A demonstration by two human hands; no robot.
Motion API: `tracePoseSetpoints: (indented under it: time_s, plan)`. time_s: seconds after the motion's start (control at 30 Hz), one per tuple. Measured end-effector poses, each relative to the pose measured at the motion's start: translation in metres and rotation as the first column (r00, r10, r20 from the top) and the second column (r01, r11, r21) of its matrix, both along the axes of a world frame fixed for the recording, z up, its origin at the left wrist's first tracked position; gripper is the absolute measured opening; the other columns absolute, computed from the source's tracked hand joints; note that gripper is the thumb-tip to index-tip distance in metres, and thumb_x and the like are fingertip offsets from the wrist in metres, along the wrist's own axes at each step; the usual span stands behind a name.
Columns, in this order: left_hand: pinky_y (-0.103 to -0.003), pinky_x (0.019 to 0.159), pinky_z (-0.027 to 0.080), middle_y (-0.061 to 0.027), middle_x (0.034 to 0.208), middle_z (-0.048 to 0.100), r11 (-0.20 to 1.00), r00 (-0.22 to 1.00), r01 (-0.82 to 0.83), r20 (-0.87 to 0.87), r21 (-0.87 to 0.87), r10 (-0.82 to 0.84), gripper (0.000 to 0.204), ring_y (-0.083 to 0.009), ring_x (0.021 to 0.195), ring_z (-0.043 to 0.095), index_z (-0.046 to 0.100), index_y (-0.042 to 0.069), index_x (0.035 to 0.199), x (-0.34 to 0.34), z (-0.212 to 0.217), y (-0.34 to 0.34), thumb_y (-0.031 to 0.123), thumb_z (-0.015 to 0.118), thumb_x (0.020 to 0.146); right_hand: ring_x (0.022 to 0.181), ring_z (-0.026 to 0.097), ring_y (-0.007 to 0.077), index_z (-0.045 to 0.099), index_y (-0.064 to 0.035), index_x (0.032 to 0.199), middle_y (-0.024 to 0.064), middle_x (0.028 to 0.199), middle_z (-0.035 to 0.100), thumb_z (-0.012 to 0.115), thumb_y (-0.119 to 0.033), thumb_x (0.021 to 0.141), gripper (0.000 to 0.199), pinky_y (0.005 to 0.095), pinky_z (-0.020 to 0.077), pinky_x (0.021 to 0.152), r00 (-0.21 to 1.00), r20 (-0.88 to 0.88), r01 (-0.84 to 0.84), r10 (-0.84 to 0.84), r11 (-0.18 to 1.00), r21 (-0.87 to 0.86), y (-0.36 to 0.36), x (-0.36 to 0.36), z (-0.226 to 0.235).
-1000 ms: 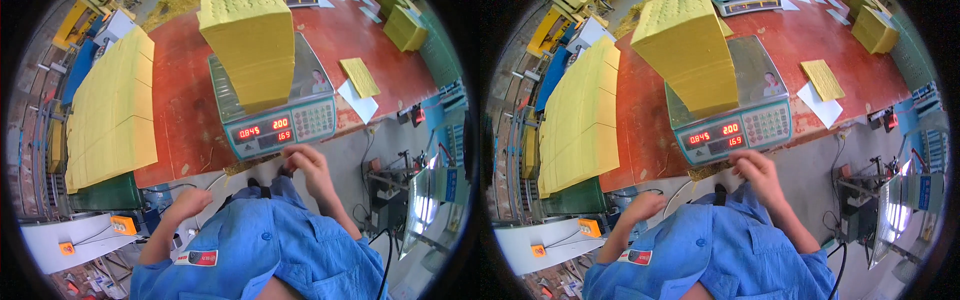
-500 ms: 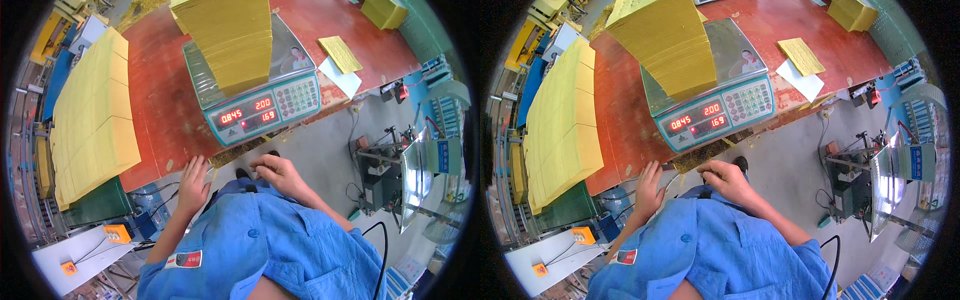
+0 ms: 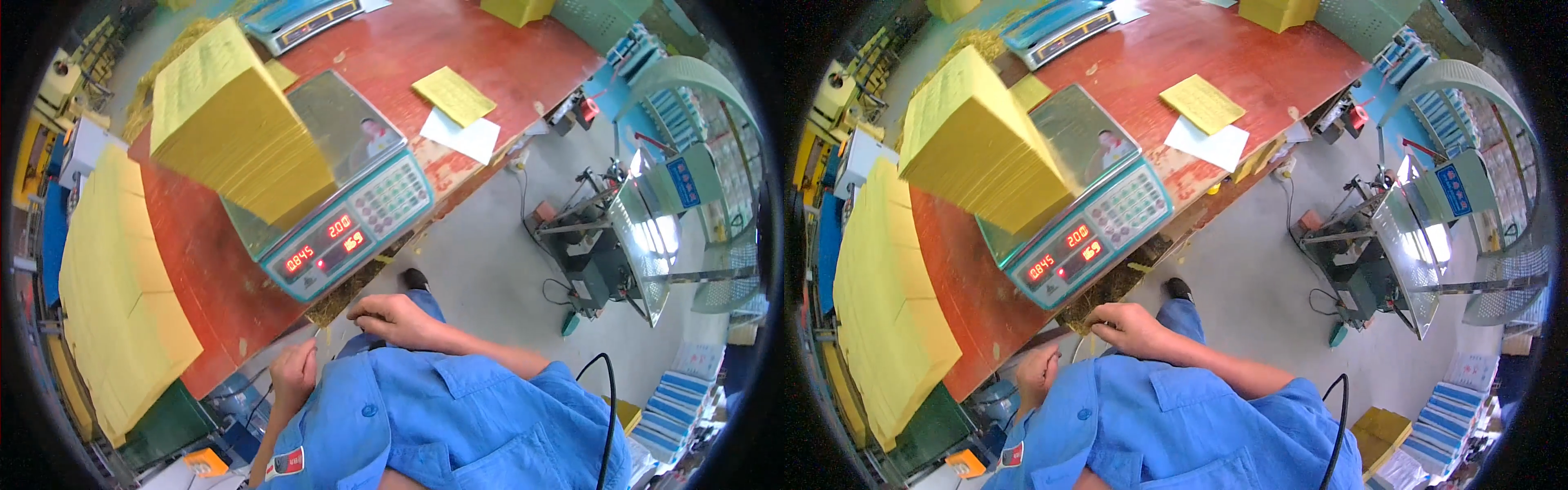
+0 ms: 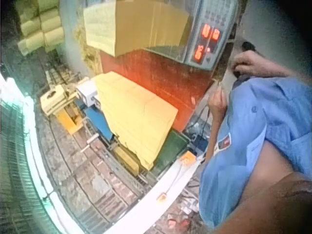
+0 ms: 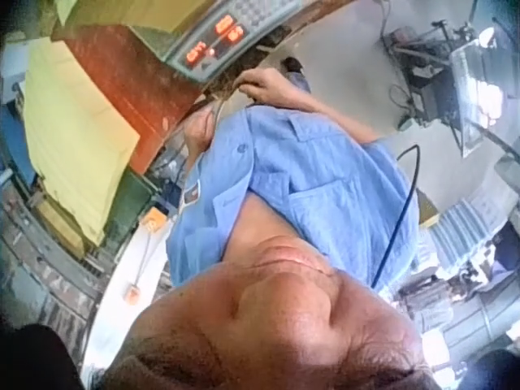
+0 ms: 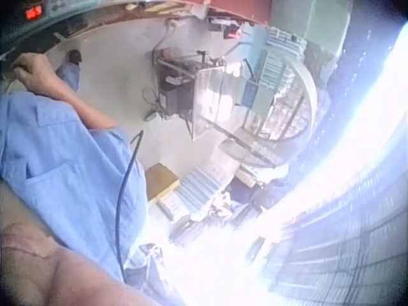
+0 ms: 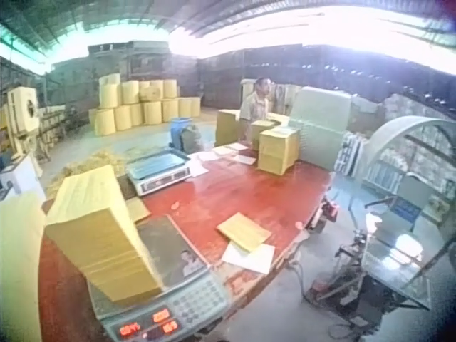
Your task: Weighing stacks of yellow paper on a digital scale and using a strapping machine to bundle them.
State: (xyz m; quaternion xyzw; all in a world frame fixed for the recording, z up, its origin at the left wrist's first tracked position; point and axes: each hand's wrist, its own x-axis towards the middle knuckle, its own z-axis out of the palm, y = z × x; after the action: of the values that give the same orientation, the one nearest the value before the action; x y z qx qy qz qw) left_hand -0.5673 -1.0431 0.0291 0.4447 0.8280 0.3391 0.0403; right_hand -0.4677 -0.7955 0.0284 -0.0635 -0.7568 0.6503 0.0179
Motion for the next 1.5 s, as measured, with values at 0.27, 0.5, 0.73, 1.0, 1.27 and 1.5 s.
tracePoseSetpoints:
  time_s: [0.27, 0.5, 0.73, 1.0, 1.27, 1.5]
  plan:
    - [-0.031, 0.071, 0.054, -0.0132, 0.088, 0.072, 0.989, 0.848, -0.11, 0.528, 0.096, 0.043, 0.017, -0.0215, 0.078, 0.069, 0.068, 0.0, 0.102, 0.005, 0.058, 0.126, -0.002, 0.062, 0.086, 0.082, 0.066, 0.0138, 0.068, 0.0019, 0.108, 0.0083, 0.092, 0.07, 0.057, -0.009, 0.094, 0.02, 0.0304, 0.0546, 0.074, 0.976, 0.084, 0.207, -0.199, 0.972, -0.107, 0.107, 0.005, 0.002]
    - [-0.032, 0.081, 0.054, -0.0156, 0.12, 0.063, 0.948, 0.872, 0.25, 0.379, 0.2, -0.31, 0.026, -0.0224, 0.097, 0.067, 0.063, -0.002, 0.115, -0.009, 0.06, 0.334, 0.001, 0.06, 0.09, 0.071, 0.063, 0.0118, 0.067, 0.0019, 0.104, 0.007, 0.085, 0.068, 0.058, -0.006, 0.092, 0.017, 0.0274, 0.0525, 0.064, 0.805, -0.004, 0.592, -0.593, 0.805, -0.021, 0.299, 0.007, 0.003]
    - [-0.045, 0.092, 0.05, -0.0202, 0.127, 0.055, 1.0, 1.0, -0.003, 0.015, 0.0, 0.003, 0.044, -0.0393, 0.109, 0.06, 0.056, -0.001, 0.12, -0.028, 0.012, 0.481, 0.013, 0.072, 0.082, 0.088, 0.067, 0.0239, 0.063, -0.0019, 0.114, 0.0132, 0.102, 0.067, 0.063, -0.012, 0.087, 0.028, 0.0345, 0.0527, 0.077, 0.733, -0.268, 0.664, -0.625, 0.574, 0.479, 0.411, -0.03, -0.022]
    - [-0.032, 0.069, 0.055, -0.0131, 0.109, 0.054, 0.846, 0.642, -0.516, 0.713, 0.13, 0.282, 0.043, -0.0184, 0.087, 0.062, 0.048, -0.002, 0.12, -0.05, -0.026, 0.522, 0.009, 0.069, 0.084, 0.094, 0.065, 0.031, 0.063, -0.0062, 0.112, 0.0124, 0.103, 0.065, 0.063, -0.018, 0.085, 0.029, 0.0406, 0.0516, 0.08, 0.804, -0.129, 0.51, -0.581, 0.561, 0.652, 0.435, -0.073, -0.028]
    - [-0.023, 0.04, 0.038, -0.0039, 0.075, 0.059, 0.859, 0.149, -0.511, 0.983, -0.017, 0.108, 0.019, -0.0091, 0.043, 0.043, 0.058, 0.001, 0.098, -0.065, -0.01, 0.536, 0.017, 0.065, 0.09, 0.089, 0.065, 0.0295, 0.065, -0.0063, 0.109, 0.0128, 0.099, 0.064, 0.064, -0.013, 0.084, 0.026, 0.0383, 0.0519, 0.077, 0.8, -0.154, 0.547, -0.579, 0.601, 0.583, 0.434, -0.048, -0.022]
    - [-0.021, 0.046, 0.039, -0.0008, 0.078, 0.064, 0.953, 0.578, -0.273, 0.814, 0.131, 0.054, 0.02, -0.0069, 0.055, 0.052, 0.065, 0.002, 0.107, -0.045, 0.029, 0.515, 0.016, 0.061, 0.093, 0.088, 0.061, 0.0116, 0.061, 0.0037, 0.118, 0.006, 0.102, 0.065, 0.065, -0.012, 0.09, 0.033, 0.0275, 0.0501, 0.076, 0.76, 0.082, 0.649, -0.644, 0.75, -0.128, 0.424, 0.003, -0.008]
